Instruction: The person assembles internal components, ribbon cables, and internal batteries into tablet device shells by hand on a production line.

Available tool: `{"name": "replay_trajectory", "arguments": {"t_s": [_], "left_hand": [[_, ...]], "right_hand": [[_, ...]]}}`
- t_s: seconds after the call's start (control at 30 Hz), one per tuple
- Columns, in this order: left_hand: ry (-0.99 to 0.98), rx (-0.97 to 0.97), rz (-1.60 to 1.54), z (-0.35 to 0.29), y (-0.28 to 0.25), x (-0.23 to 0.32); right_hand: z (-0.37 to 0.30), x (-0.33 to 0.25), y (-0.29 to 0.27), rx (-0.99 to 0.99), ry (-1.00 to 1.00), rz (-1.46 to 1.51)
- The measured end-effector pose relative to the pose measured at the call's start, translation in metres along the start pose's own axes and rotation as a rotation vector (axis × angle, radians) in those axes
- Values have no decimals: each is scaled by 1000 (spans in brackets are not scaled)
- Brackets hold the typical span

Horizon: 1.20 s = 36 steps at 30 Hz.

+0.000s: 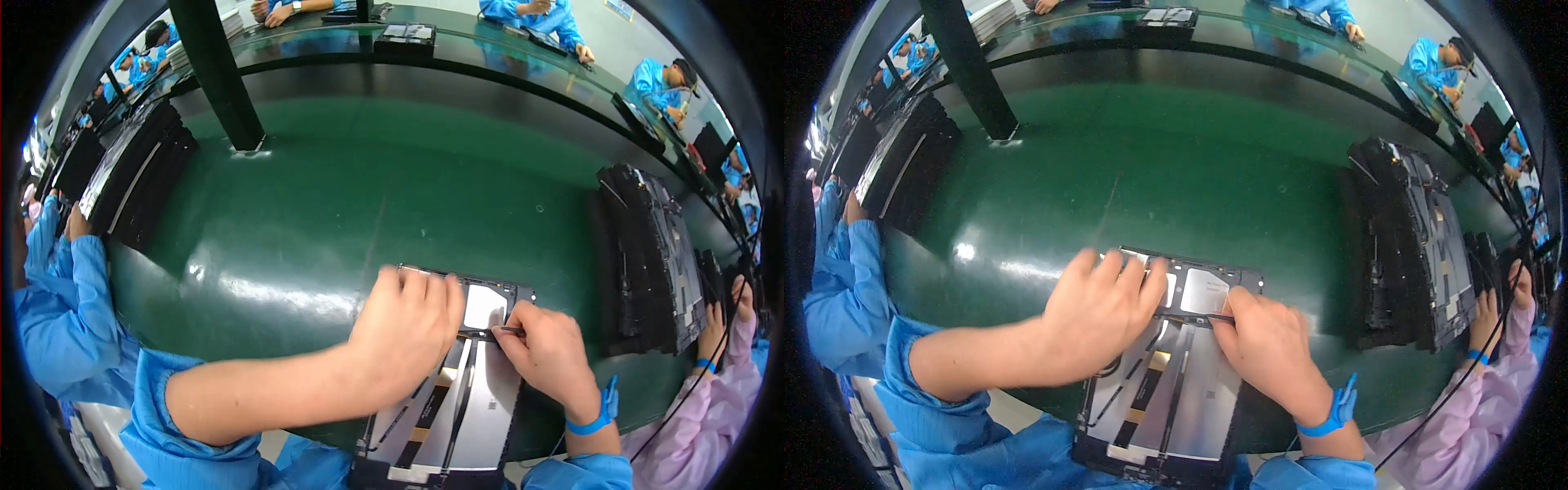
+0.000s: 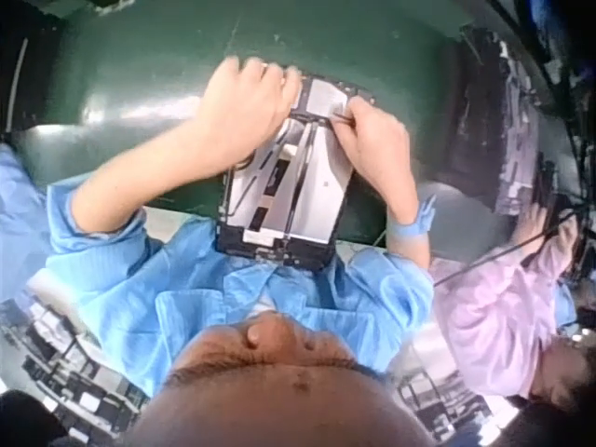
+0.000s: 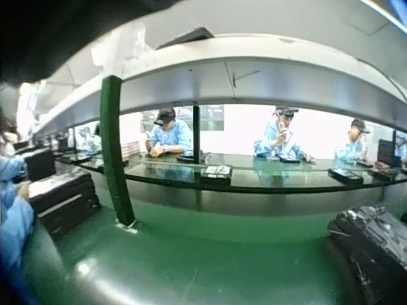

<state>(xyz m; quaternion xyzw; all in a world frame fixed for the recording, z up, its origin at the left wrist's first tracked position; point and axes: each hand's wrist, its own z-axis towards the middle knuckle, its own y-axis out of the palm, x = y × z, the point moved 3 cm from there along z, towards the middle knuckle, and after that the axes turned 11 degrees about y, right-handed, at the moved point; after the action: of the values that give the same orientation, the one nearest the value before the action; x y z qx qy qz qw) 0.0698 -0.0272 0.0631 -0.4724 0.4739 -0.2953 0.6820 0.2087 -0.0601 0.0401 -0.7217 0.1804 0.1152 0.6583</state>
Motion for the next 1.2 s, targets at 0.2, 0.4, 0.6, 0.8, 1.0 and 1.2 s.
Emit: {"name": "replay_trajectory", "arguments": {"t_s": [0.2, 0.4, 0.6, 0.8, 1.0, 1.2], "left_hand": [[-309, -107, -606, -20, 0, 43], [-621, -286, -668, -10, -3, 61], [-732, -419, -676, -3, 2, 63], [-825, -511, -861, -1, 4, 56], [-797, -511, -1047, -7, 9, 51], [-643, 328, -772, -2, -10, 29]], "right_hand": [[-2, 10, 5, 55, -25, 100], [-2, 14, 5, 65, -42, 130], [-2, 18, 9, 150, -78, 166], [-1, 21, 10, 164, -96, 212], [-4, 18, 3, -78, -63, 201], [-4, 15, 7, -23, -20, 46]]}}
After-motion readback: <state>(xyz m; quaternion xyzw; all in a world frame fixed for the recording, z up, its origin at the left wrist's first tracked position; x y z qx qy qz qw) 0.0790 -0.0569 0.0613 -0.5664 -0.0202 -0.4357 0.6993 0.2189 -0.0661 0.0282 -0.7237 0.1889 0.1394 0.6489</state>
